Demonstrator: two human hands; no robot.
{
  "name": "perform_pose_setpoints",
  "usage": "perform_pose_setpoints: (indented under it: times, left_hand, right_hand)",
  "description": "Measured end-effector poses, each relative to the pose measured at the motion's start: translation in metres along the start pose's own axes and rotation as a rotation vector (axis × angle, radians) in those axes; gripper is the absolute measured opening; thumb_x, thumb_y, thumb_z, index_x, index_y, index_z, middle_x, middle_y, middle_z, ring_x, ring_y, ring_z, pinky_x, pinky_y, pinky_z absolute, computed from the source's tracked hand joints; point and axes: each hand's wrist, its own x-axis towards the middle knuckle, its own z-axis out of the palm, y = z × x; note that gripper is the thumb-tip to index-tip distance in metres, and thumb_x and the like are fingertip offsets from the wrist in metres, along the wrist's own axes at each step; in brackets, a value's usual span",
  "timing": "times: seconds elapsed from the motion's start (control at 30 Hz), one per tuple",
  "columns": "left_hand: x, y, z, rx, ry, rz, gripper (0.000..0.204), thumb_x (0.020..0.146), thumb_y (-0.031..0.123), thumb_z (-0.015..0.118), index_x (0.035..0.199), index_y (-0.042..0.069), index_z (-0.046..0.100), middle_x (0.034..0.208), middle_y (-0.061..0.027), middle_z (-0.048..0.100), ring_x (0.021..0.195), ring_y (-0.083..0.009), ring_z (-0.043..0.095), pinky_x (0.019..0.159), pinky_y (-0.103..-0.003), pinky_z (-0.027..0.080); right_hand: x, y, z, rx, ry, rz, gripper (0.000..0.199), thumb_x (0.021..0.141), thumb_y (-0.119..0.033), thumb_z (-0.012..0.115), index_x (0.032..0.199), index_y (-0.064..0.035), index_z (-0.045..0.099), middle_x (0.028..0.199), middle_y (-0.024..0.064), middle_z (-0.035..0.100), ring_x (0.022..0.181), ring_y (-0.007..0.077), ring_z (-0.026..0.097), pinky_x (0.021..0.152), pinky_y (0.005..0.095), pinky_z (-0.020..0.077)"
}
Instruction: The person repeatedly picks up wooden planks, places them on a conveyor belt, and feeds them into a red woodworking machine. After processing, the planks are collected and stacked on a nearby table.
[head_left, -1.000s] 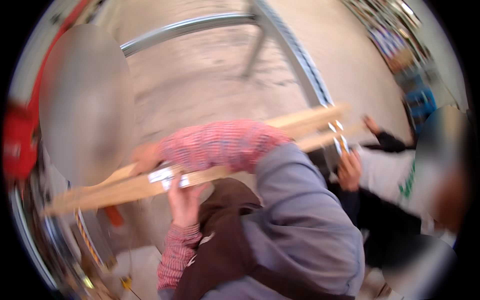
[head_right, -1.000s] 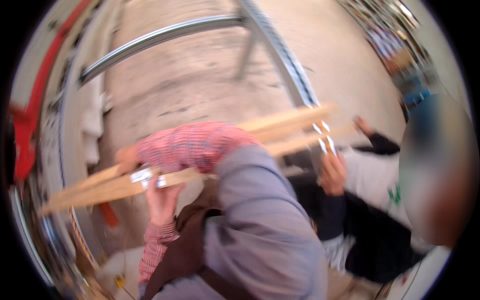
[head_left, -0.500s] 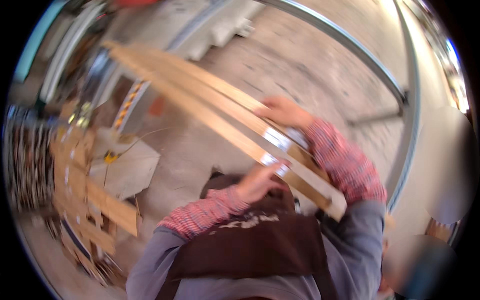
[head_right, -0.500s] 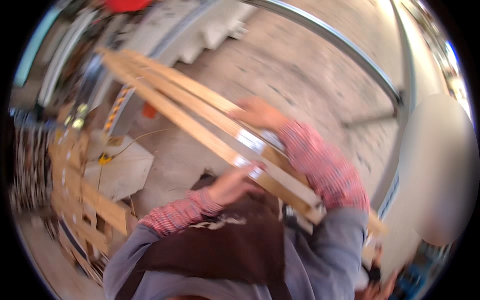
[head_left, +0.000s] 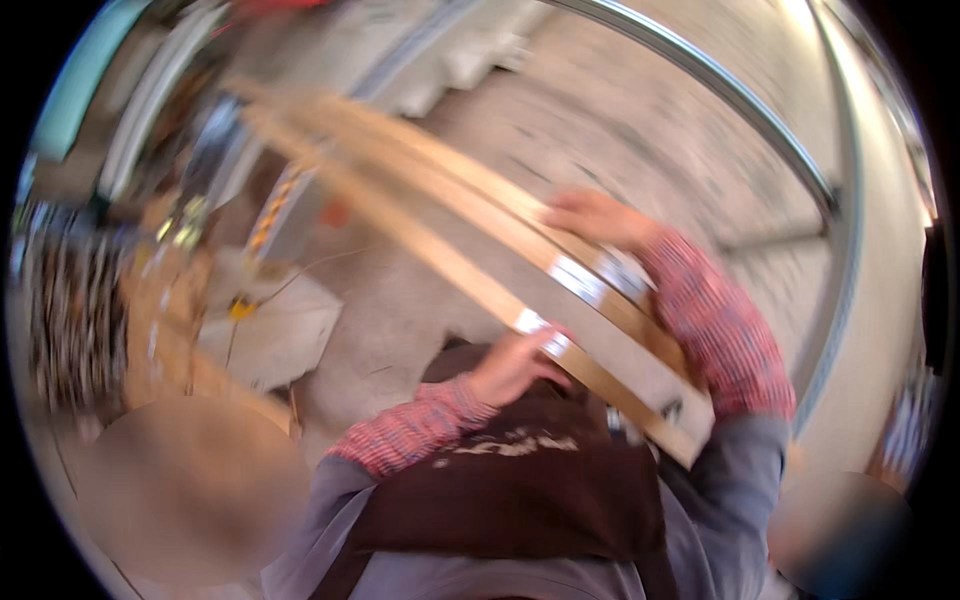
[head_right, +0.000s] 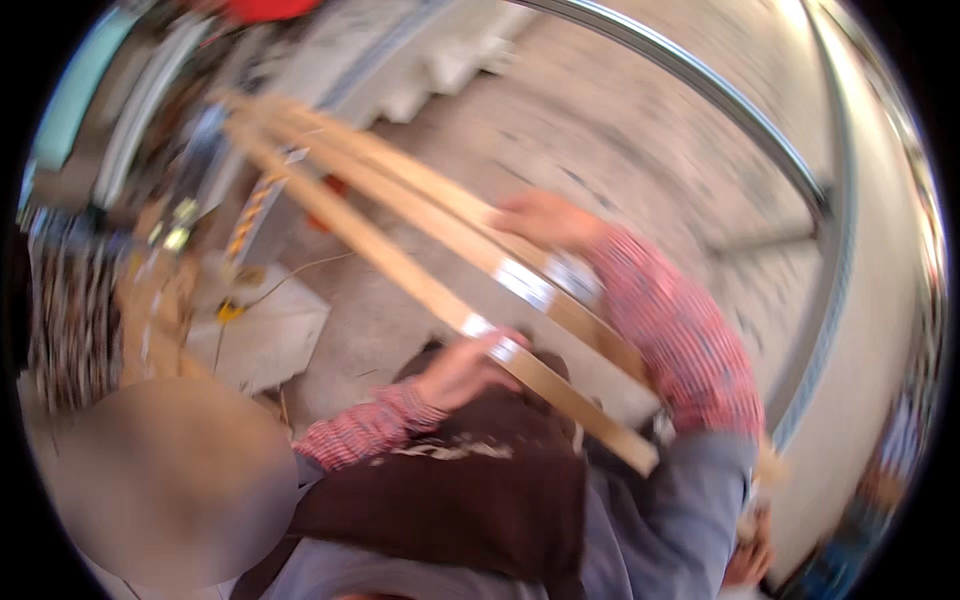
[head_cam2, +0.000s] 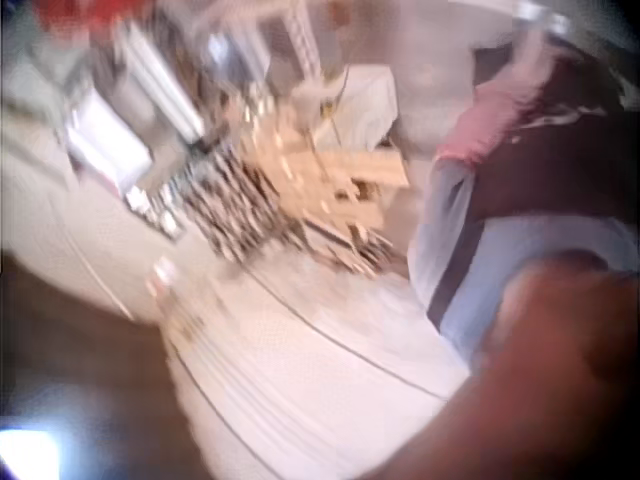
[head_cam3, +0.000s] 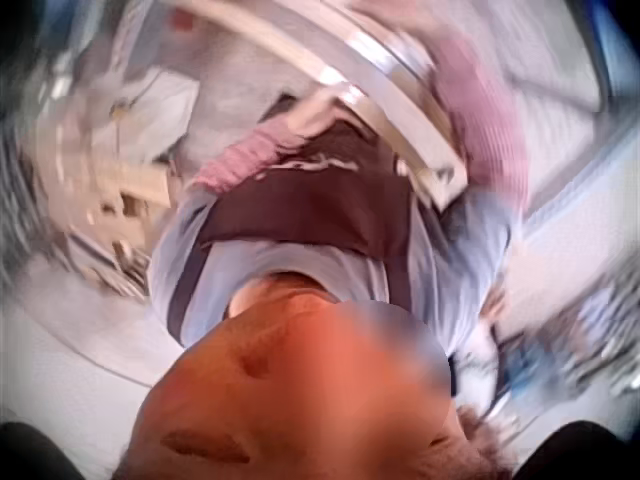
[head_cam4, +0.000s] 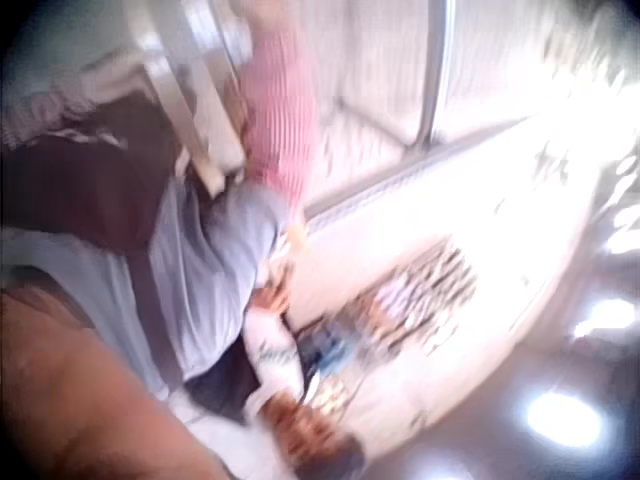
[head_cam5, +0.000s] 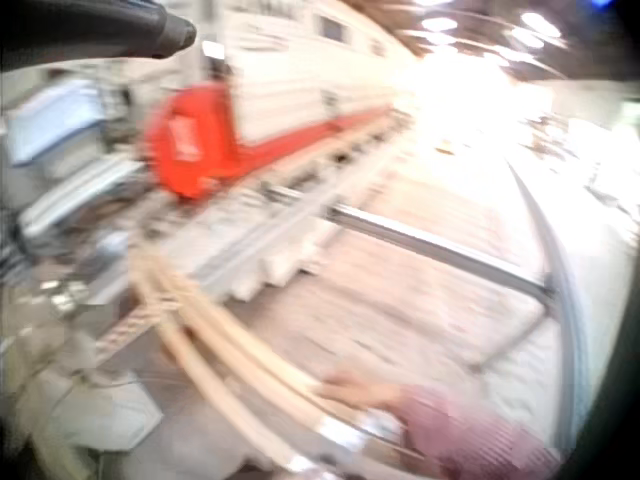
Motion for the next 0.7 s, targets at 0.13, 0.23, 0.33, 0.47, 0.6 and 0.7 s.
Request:
perform_pose_setpoints:
  times: [0.13,0.23,0.33,0.47,0.6,0.7]
  left_hand:
    - [0.003,0.017,-0.007,0.066,0.072,0.074,0.033,0.099,0.037,0.058,0.113,0.007,0.060,0.105,-0.0068,0.061,0.089,-0.0190,0.065,0.063,-0.038,0.060]
    - [0.002,0.030,-0.004,0.076,0.109,0.109,0.034,0.099,0.039,0.059,0.110,0.007,0.060,0.102,-0.0054,0.061,0.089,-0.0193,0.066,0.061,-0.037,0.060]
    - [-0.005,0.039,-0.006,0.061,0.109,0.119,0.034,0.099,0.040,0.059,0.109,0.007,0.060,0.102,-0.0051,0.061,0.089,-0.0199,0.066,0.061,-0.036,0.060]
    - [-0.006,0.035,-0.002,0.056,0.082,0.141,0.035,0.098,0.040,0.059,0.109,0.007,0.059,0.099,-0.0056,0.062,0.086,-0.0194,0.067,0.061,-0.035,0.060]
    - [-0.012,0.039,-0.002,0.010,0.070,0.080,0.048,0.098,0.042,0.059,0.126,0.003,0.053,0.107,-0.0108,0.065,0.080,-0.0202,0.069,0.056,-0.034,0.059]
    - [-0.013,0.054,-0.008,0.029,0.066,0.101,0.054,0.097,0.043,0.059,0.131,0.002,0.050,0.108,-0.0120,0.065,0.082,-0.0221,0.069,0.056,-0.034,0.059]
  right_hand:
    - [-0.011,-0.009,-0.010,0.104,-0.027,0.084,0.034,0.101,-0.033,0.059,0.110,-0.0020,0.067,0.086,-0.0040,0.066,0.080,0.0051,0.058,0.072,0.0246,0.0497]
    - [-0.006,-0.017,-0.005,0.181,-0.032,0.108,0.040,0.099,-0.035,0.060,0.112,0.0015,0.068,0.092,0.0026,0.069,0.085,0.0096,0.061,0.079,0.0284,0.0500]
    - [0.004,-0.020,0.004,0.300,-0.119,0.101,0.045,0.099,-0.036,0.060,0.120,0.0033,0.065,0.101,0.0049,0.069,0.092,0.0101,0.061,0.082,0.0278,0.0501]
    - [-0.001,-0.023,0.004,0.342,-0.123,0.117,0.049,0.100,-0.038,0.059,0.124,0.0046,0.063,0.104,0.0075,0.069,0.093,0.0118,0.062,0.083,0.0279,0.0504]
    - [-0.007,-0.032,-0.003,0.298,-0.055,0.188,0.048,0.099,-0.037,0.061,0.123,0.0046,0.063,0.104,0.0082,0.069,0.091,0.0110,0.062,0.081,0.0276,0.0507]
    - [-0.003,-0.043,-0.001,0.344,-0.051,0.185,0.050,0.095,-0.037,0.067,0.123,0.0048,0.062,0.104,0.0079,0.069,0.091,0.0105,0.062,0.081,0.0275,0.0509]
